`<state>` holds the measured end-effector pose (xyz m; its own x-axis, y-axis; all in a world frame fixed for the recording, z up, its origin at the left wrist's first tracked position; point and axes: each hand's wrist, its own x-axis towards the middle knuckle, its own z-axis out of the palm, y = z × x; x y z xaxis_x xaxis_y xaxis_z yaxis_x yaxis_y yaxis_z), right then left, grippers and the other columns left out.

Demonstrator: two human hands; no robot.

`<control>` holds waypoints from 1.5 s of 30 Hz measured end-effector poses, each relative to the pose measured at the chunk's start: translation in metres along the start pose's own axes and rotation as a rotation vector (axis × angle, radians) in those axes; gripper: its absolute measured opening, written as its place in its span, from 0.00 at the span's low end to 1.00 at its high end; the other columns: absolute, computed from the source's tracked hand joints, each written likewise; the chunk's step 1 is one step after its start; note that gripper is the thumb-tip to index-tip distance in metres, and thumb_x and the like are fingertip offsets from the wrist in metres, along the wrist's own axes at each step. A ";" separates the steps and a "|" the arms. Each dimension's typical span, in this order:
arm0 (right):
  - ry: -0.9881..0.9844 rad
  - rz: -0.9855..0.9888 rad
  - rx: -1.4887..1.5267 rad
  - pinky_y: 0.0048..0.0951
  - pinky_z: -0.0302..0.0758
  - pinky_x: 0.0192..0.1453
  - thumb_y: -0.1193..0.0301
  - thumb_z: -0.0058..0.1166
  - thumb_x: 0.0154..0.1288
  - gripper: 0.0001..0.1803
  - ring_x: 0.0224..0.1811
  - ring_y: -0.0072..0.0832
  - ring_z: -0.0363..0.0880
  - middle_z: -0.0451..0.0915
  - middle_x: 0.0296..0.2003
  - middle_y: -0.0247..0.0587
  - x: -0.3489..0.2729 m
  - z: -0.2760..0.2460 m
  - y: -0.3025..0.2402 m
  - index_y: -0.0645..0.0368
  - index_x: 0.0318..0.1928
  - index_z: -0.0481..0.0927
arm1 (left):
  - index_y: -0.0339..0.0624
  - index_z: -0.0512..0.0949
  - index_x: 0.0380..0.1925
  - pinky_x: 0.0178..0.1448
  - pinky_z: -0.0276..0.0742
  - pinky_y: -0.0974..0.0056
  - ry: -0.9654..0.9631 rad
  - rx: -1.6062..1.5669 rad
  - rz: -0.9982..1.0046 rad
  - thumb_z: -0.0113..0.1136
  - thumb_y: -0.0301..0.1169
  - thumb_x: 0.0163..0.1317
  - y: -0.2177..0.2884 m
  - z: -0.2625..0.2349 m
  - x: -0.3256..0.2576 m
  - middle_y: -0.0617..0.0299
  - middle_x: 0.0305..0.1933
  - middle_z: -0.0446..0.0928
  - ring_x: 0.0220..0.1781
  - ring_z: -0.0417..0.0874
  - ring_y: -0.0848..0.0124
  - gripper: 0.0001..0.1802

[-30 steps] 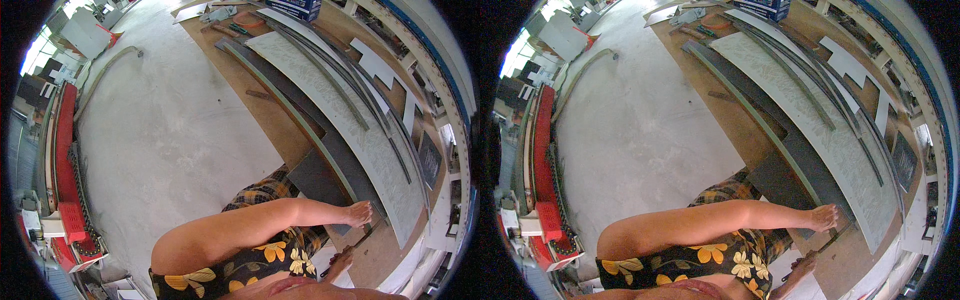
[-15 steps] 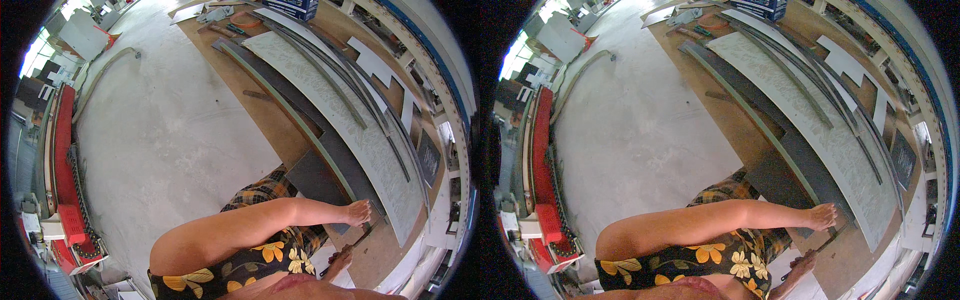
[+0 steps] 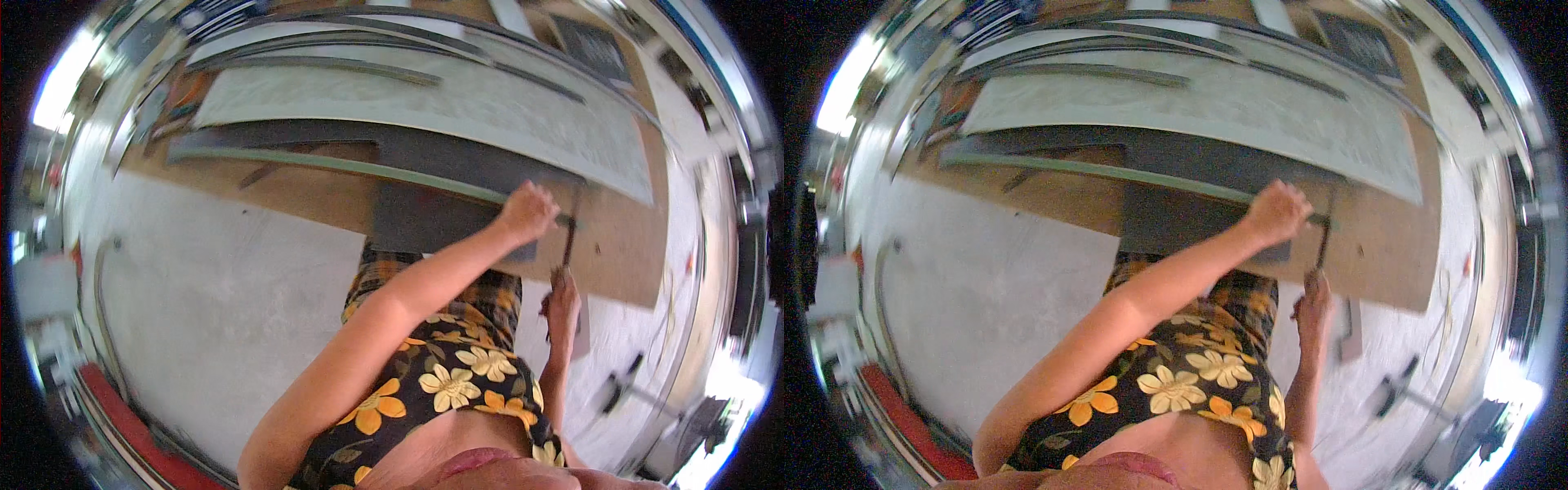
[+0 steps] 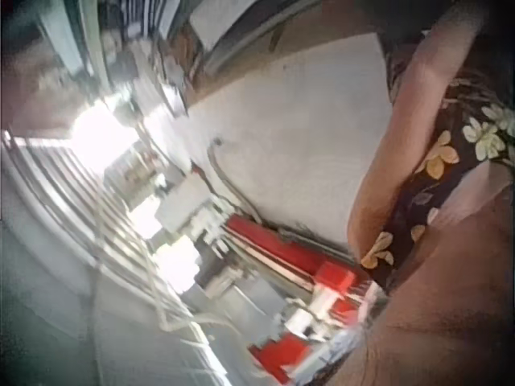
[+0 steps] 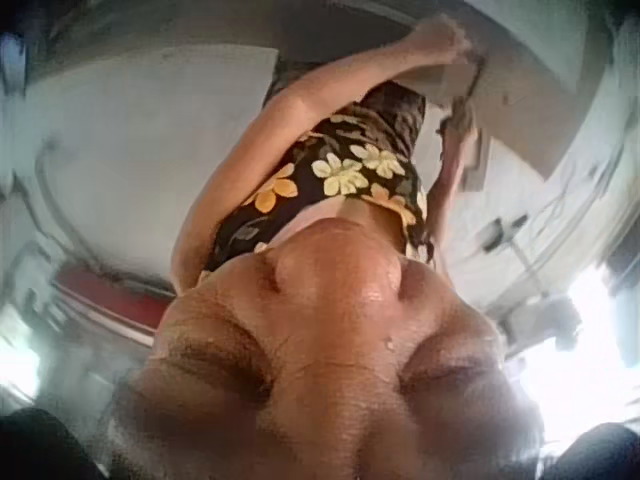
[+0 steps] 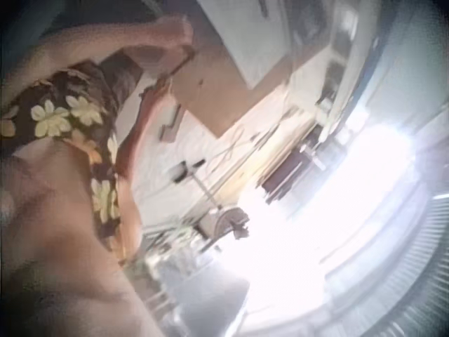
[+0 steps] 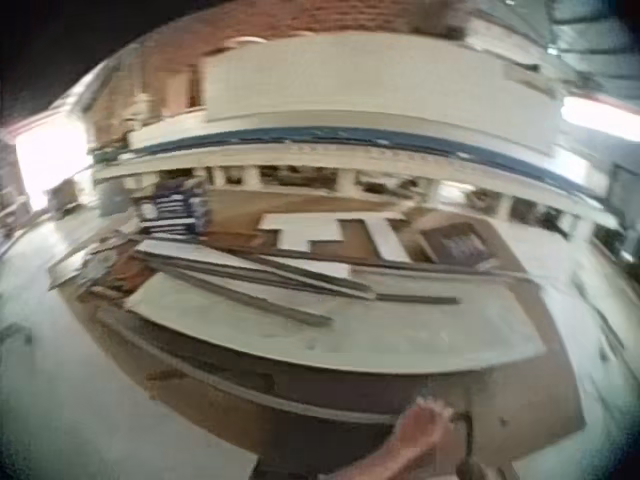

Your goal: Marking, measuring, and sawing wood components for furniture assembly in a workshop environment.

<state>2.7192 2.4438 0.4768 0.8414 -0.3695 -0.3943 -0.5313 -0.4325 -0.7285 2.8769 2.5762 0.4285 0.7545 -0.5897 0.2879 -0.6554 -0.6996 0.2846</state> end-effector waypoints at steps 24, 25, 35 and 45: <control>0.190 -0.320 -0.260 0.57 0.72 0.41 0.67 0.42 0.74 0.11 0.41 0.64 0.77 0.79 0.35 0.68 0.020 0.006 0.012 0.64 0.45 0.69 | 0.47 0.84 0.37 0.49 0.73 0.54 -0.081 0.027 -0.048 0.63 0.51 0.58 0.006 -0.008 0.006 0.59 0.37 0.82 0.45 0.82 0.61 0.20; 0.156 -0.253 -0.299 0.57 0.72 0.40 0.66 0.42 0.74 0.12 0.41 0.64 0.77 0.79 0.34 0.68 0.010 0.006 0.013 0.63 0.46 0.69 | 0.47 0.84 0.37 0.49 0.73 0.54 -0.082 0.027 -0.052 0.63 0.51 0.58 0.005 -0.008 0.005 0.59 0.37 0.82 0.45 0.82 0.61 0.20; 0.215 -0.294 -0.294 0.58 0.72 0.41 0.69 0.42 0.71 0.11 0.42 0.66 0.77 0.79 0.35 0.68 0.071 0.013 -0.016 0.64 0.47 0.70 | 0.46 0.84 0.33 0.49 0.72 0.56 -0.039 0.014 -0.032 0.66 0.46 0.58 0.010 -0.010 0.008 0.59 0.36 0.82 0.44 0.82 0.63 0.16; 0.057 -0.063 -0.228 0.52 0.73 0.50 0.68 0.38 0.75 0.15 0.51 0.63 0.75 0.78 0.45 0.68 -0.015 0.006 0.017 0.66 0.52 0.71 | 0.46 0.84 0.36 0.48 0.73 0.54 -0.037 0.017 -0.011 0.64 0.50 0.58 0.005 -0.009 0.007 0.59 0.37 0.82 0.45 0.82 0.61 0.19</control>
<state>2.6984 2.4468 0.4672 0.8702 -0.3790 -0.3149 -0.4918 -0.6281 -0.6030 2.8786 2.5719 0.4398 0.7625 -0.5964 0.2509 -0.6468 -0.7124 0.2723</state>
